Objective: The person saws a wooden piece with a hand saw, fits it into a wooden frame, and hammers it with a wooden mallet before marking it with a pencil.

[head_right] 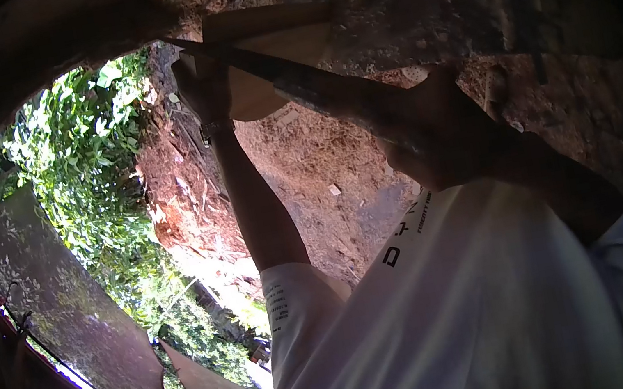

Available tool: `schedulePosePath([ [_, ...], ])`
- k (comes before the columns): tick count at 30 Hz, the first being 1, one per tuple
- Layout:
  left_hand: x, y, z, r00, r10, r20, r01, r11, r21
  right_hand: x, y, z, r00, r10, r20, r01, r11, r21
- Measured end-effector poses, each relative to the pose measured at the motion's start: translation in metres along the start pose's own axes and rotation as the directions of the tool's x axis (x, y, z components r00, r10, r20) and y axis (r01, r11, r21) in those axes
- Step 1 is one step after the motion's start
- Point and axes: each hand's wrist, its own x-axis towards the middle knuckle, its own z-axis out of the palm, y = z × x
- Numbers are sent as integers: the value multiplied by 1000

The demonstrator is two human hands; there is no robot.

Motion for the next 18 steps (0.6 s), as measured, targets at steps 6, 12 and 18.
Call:
schedulePosePath([
  [6,-4,-1,-4,1000,-14,2,14,997,-77,-9,-28,-8,1000,4,-3,-5,1000,-20],
  [12,-12,20,-3,999,43,10,-43,999,-24,40,-13,11,1000,-5,24,3,997,73],
  [18,-17,35,-6,999,-10,50,14,996,-85,65,-17,1,985,-151,-78,162,976,147],
])
